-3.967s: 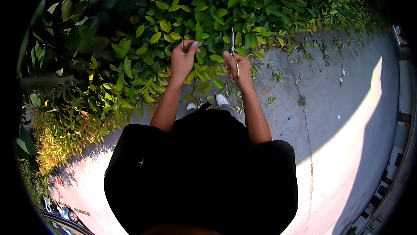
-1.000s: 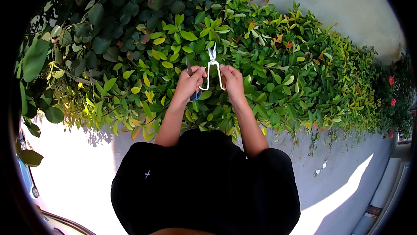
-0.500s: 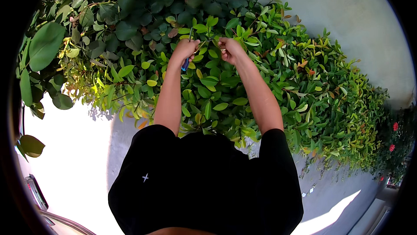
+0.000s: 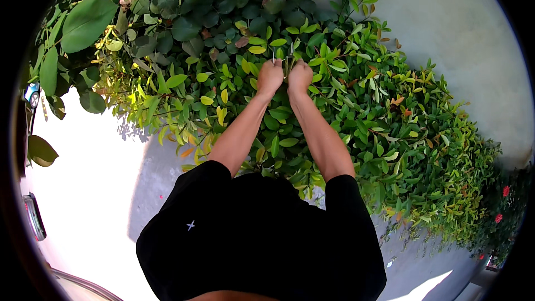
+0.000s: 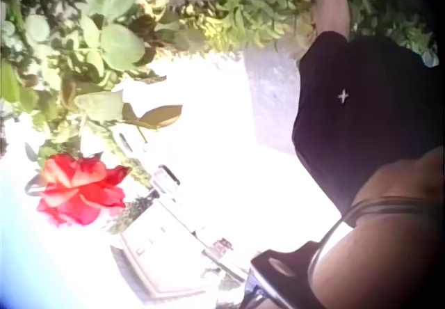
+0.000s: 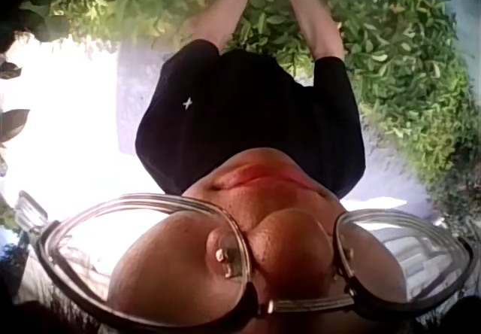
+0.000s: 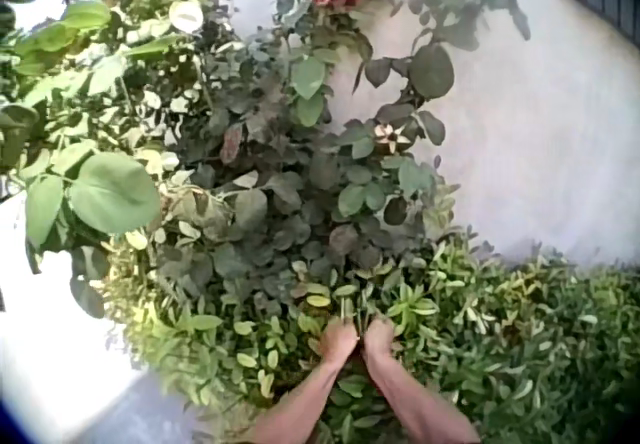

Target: The person trims small leafy branches from a hedge using a pair of shears, handling various stems and checking the progress by hand.

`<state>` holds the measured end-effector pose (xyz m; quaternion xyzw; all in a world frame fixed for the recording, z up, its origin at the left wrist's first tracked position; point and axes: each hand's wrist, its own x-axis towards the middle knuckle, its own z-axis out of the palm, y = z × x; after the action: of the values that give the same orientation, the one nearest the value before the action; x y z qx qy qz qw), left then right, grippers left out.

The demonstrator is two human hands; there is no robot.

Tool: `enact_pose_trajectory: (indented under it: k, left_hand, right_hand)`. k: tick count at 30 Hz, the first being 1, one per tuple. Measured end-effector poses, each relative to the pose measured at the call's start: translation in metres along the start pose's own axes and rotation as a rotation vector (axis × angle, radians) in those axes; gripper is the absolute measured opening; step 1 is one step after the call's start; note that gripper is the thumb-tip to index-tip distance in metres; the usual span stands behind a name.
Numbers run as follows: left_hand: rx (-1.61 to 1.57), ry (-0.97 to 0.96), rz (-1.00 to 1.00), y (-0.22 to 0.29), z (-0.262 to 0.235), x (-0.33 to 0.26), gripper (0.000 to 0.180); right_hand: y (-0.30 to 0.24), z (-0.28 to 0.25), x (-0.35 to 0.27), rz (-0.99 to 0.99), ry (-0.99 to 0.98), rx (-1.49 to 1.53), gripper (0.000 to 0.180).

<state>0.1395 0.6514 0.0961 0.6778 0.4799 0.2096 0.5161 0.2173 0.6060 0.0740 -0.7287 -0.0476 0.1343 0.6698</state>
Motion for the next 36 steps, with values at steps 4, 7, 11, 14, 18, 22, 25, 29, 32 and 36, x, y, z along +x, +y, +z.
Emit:
enact_pose_trajectory:
  k: [4, 7, 11, 14, 18, 22, 25, 29, 32, 36]
  left_hand:
    - [-0.267, -0.013, 0.102, -0.012, 0.001, -0.026, 0.037]
    - [-0.833, -0.238, -0.008, 0.009, -0.023, -0.068, 0.038]
    - [-0.788, -0.253, 0.187, 0.036, -0.056, -0.13, 0.035]
    - [-0.707, -0.335, 0.232, 0.019, -0.072, -0.162, 0.036]
    - [-0.526, -0.335, 0.242, -0.021, -0.102, -0.221, 0.036]
    - [-0.455, -0.325, 0.206, -0.069, -0.126, -0.268, 0.035]
    - [-0.41, -0.292, 0.199, -0.099, -0.144, -0.296, 0.036]
    - [-0.523, -0.251, 0.084, -0.122, -0.166, -0.319, 0.035]
    - [-0.304, -0.346, 0.271, -0.124, -0.183, -0.332, 0.032]
    - [0.155, -0.485, 0.493, -0.068, -0.249, -0.339, 0.024]
  right_hand:
    - [-0.061, -0.011, -0.055, -0.328, -0.193, -0.173, 0.038]
    - [-0.094, -0.042, -0.073, -0.354, -0.371, -0.237, 0.038]
    - [-0.11, -0.105, -0.119, -0.218, -0.448, 0.018, 0.035]
    - [-0.087, -0.132, -0.165, -0.059, -0.418, 0.127, 0.032]
    - [-0.028, -0.153, -0.228, 0.047, -0.434, 0.105, 0.022]
    - [0.033, -0.157, -0.289, -0.046, -0.392, 0.172, 0.021]
    - [0.063, -0.151, -0.327, -0.031, -0.43, 0.198, 0.028]
    - [0.048, -0.147, -0.371, 0.171, -0.547, 0.332, 0.038]
    - [0.049, -0.141, -0.392, 0.187, -0.58, 0.43, 0.032]
    - [0.063, -0.159, -0.395, 0.583, -0.833, 0.88, 0.018]
